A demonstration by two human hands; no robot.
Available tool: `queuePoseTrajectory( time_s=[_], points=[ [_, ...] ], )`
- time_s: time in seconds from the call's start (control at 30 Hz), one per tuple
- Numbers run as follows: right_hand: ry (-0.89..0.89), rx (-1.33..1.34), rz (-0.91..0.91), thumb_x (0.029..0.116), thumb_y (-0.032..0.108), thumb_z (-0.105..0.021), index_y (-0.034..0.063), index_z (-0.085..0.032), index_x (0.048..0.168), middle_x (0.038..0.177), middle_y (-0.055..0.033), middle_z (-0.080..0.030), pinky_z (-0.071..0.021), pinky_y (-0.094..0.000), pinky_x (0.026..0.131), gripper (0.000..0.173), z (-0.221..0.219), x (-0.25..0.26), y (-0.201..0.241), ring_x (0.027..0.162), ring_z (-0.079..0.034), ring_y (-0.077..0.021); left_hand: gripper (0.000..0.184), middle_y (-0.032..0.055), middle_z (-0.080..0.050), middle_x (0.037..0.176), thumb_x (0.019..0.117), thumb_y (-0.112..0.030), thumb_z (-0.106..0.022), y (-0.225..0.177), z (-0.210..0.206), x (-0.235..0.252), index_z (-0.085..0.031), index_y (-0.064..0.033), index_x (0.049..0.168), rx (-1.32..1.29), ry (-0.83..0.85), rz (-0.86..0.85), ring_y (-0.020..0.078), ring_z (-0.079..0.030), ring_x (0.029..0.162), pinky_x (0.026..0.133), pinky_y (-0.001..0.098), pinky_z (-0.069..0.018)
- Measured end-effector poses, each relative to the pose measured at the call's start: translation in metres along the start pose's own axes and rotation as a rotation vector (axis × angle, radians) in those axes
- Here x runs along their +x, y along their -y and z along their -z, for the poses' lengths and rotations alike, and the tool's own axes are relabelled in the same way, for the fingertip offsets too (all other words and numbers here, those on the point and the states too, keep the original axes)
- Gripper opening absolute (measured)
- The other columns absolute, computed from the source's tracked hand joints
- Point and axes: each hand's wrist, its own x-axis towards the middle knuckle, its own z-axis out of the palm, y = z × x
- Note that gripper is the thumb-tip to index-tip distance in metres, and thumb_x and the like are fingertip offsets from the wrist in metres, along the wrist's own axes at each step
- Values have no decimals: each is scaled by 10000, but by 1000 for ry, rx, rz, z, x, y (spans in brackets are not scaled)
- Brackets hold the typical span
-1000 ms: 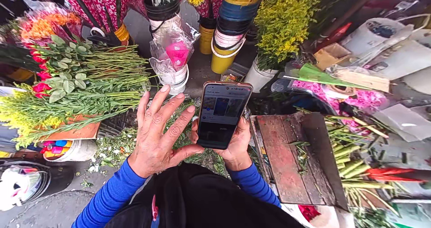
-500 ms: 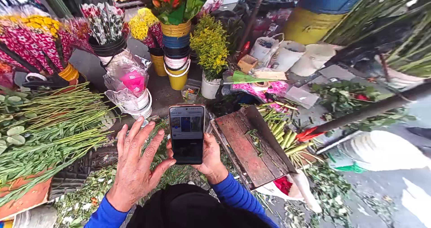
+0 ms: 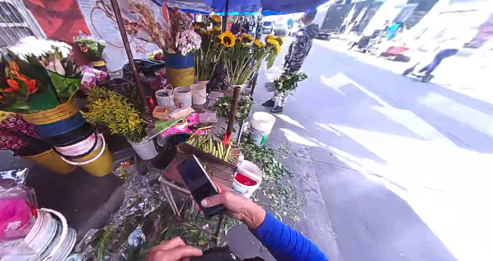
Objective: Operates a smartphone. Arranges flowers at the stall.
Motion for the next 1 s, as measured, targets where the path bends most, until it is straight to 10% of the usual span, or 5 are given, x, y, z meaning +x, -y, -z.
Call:
queuePoseTrajectory(
  time_s=[0.1, 0.2, 0.4, 0.73, 1.0],
  points=[
    [121, -447, 88, 952, -2, -601, 11, -604, 1274, 1085, -76, -741, -593, -329, 889, 322, -1, -45, 43, 966, -713, -133, 409, 172, -712, 940, 1008, -366, -627, 2, -11, 19, -763, 11, 1090, -31, 134, -27, 233, -678, 854, 802, 420, -563],
    [230, -934, 478, 903, 139, -743, -32, -701, 1011, 774, -34, -698, -503, -185, 642, 207, -15, -71, 79, 708, -633, -7, 268, 189, -737, 949, 1012, -155, -600, 8, -11, 32, -743, 71, 1041, -30, 192, -54, 253, -716, 906, 868, 445, -565],
    [434, -1344, 883, 917, 175, -740, 68, -724, 1222, 785, -103, -712, -540, -327, 607, 323, -54, -69, 109, 655, -667, -177, 218, 170, -730, 836, 980, -97, -610, -22, 17, 36, -746, 57, 907, 94, 134, -107, 248, -712, 786, 762, 439, -565],
    [780, -1752, 755, 949, 164, -654, 69, -700, 805, 564, -33, -514, -381, -340, 466, 179, -113, -52, 152, 495, -515, -179, 186, 112, -747, 840, 954, -129, -664, -17, 30, 24, -766, 17, 902, 66, 56, -85, 138, -706, 789, 765, 340, -565],
    [850, -1969, 349, 898, 157, -709, 37, -696, 901, 628, -55, -552, -435, -397, 531, 121, -152, -40, 151, 566, -567, -216, 208, 89, -757, 911, 999, -187, -632, 26, 17, 20, -776, -43, 963, 34, 148, -52, 169, -723, 853, 804, 395, -585]
  ],
)
